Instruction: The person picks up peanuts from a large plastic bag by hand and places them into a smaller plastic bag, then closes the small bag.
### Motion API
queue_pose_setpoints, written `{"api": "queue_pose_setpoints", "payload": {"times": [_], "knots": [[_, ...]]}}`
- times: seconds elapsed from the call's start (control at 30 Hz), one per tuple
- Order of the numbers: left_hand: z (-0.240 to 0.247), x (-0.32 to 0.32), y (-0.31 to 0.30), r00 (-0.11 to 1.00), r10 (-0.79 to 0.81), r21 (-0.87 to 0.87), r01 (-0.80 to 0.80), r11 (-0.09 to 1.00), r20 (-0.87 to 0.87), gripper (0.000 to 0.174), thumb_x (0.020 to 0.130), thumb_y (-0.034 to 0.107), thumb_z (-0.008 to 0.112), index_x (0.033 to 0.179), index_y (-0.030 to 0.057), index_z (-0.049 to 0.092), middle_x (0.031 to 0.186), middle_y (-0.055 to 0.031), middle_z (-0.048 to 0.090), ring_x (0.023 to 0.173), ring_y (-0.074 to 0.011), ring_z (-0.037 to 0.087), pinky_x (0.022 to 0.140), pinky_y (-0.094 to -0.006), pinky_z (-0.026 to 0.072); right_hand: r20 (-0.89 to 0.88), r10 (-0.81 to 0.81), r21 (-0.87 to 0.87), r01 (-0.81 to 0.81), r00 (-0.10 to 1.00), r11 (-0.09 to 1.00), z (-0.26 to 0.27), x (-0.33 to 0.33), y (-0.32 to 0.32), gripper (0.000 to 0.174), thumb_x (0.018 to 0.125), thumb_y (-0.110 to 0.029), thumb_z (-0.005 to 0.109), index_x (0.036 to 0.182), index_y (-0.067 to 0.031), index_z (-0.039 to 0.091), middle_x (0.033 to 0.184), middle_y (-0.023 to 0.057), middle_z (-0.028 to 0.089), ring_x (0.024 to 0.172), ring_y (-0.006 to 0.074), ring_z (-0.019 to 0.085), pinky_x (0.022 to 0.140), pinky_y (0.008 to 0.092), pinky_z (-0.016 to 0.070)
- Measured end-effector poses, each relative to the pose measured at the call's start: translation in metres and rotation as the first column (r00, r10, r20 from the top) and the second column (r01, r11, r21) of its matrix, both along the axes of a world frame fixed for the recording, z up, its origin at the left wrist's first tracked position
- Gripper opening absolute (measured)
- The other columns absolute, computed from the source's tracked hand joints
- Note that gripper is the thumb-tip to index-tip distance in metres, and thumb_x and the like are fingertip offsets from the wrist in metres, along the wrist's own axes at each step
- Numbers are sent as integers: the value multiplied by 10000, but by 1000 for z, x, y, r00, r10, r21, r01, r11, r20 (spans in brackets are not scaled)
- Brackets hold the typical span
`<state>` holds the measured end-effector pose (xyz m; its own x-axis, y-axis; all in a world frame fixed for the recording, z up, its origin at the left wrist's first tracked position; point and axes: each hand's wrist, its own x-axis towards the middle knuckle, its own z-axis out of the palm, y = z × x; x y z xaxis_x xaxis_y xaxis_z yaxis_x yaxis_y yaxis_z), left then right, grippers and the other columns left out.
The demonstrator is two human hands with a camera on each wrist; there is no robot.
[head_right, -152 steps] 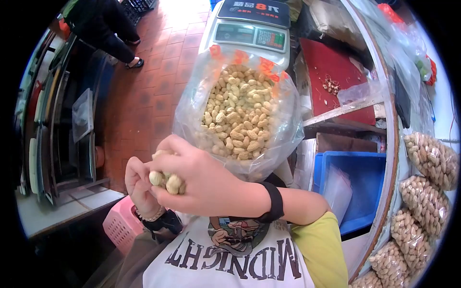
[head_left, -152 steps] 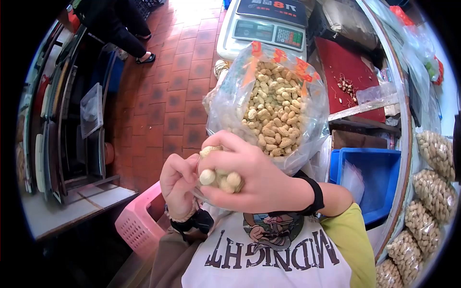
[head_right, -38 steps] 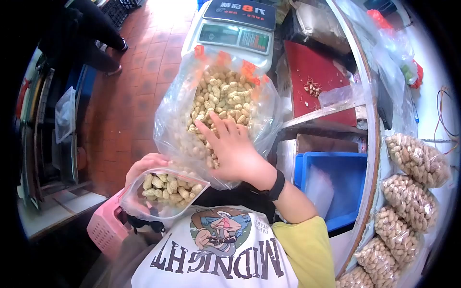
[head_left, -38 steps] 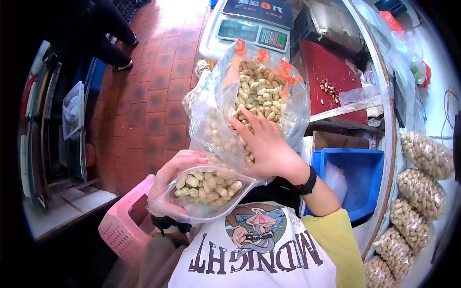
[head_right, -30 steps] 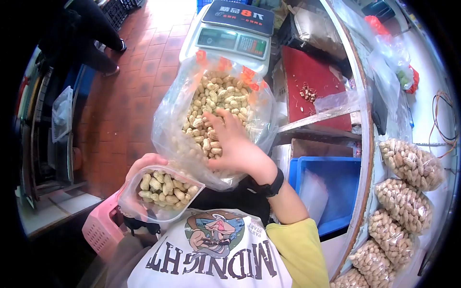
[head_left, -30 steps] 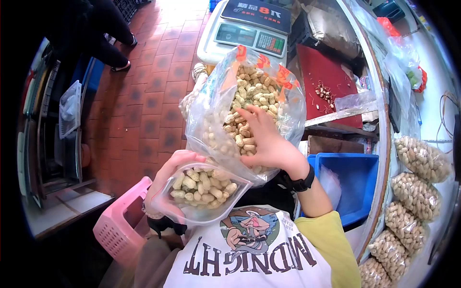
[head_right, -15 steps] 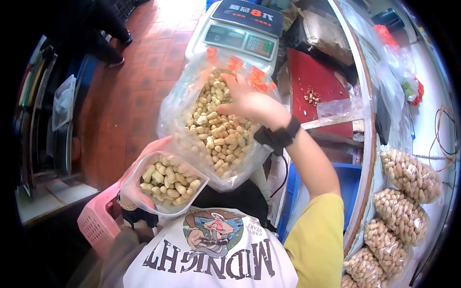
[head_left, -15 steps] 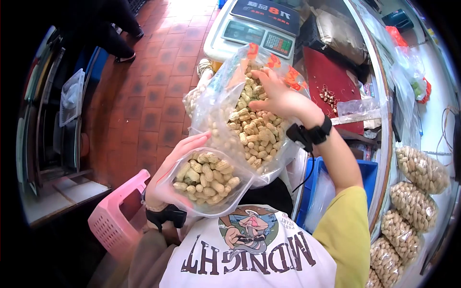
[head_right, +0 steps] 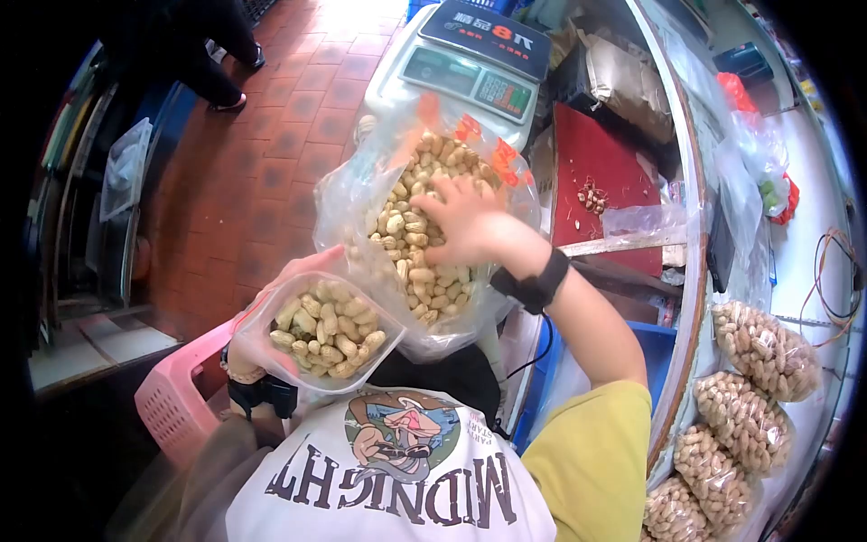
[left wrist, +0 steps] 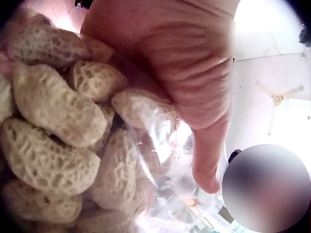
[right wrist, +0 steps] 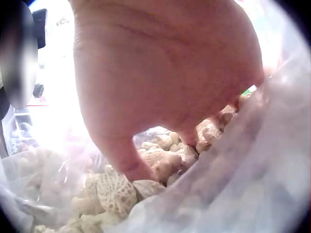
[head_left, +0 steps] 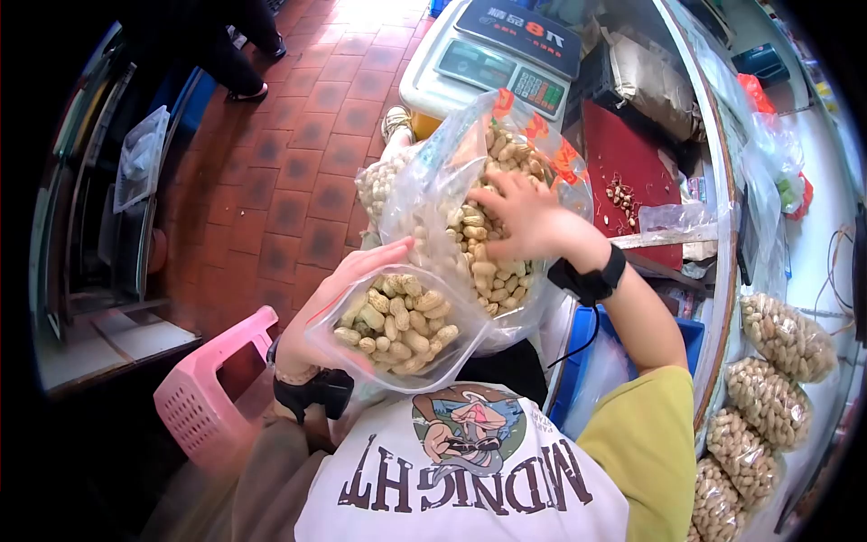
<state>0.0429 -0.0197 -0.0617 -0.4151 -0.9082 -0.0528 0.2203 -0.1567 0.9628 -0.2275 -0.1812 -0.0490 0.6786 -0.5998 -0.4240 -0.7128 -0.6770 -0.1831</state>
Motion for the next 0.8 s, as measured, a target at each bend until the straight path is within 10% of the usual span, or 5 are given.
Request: {"api": "queue_pose_setpoints", "payload": {"times": [0.13, 0.43, 0.57, 0.63, 0.8], "knots": [[5, 0, -1, 999, -2, 0, 2, 1000, 36, 1149, 563, 543, 877, 1433, -37, 401, 1503, -180, 380, 1355, -275, 391, 1109, -397, 297, 193, 18, 121, -42, 981, 992, 2, -5, 31, 856, 666, -349, 697, 1400, -35, 387, 1476, 237, 310, 1241, 494, 377, 1024, 532, 397], [1, -1, -3, 999, -14, 49, 15, 999, -30, 1174, 532, 499, 909, 1428, -55, 391, 1495, -177, 383, 1361, -259, 394, 1116, -387, 309, 480, -7, 230, -118, 877, 966, 2, -12, 74, 674, 735, -179, 649, 1377, -126, 447, 1491, 247, 293, 1254, 486, 376, 1053, 527, 376], [1, -1, -3, 1000, -15, 52, 16, 999, -28, 1188, 520, 499, 915, 1431, -50, 386, 1497, -177, 376, 1366, -262, 384, 1119, -390, 303, 653, -307, 391, 39, 693, 920, 5, -26, 60, 583, 805, -121, 636, 1359, -108, 454, 1475, 189, 340, 1342, 367, 376, 1079, 451, 372], [2, 0, -3, 1000, -12, 53, 14, 999, -25, 1195, 514, 500, 917, 1433, -47, 384, 1498, -178, 373, 1369, -263, 379, 1121, -391, 301, 623, -709, 709, 144, 331, 690, 5, -30, 52, 564, 838, -103, 619, 1369, -82, 428, 1408, 209, 386, 1307, 347, 428, 1069, 426, 388], [2, -1, -3, 1000, -5, 58, 6, 998, -21, 1214, 499, 500, 924, 1438, -41, 379, 1500, -178, 365, 1376, -267, 367, 1126, -394, 294, 649, -575, 433, 378, 498, 818, -13, -27, 29, 579, 854, -157, 654, 1358, -20, 404, 1339, 203, 439, 1268, 350, 459, 1052, 422, 390]]}}
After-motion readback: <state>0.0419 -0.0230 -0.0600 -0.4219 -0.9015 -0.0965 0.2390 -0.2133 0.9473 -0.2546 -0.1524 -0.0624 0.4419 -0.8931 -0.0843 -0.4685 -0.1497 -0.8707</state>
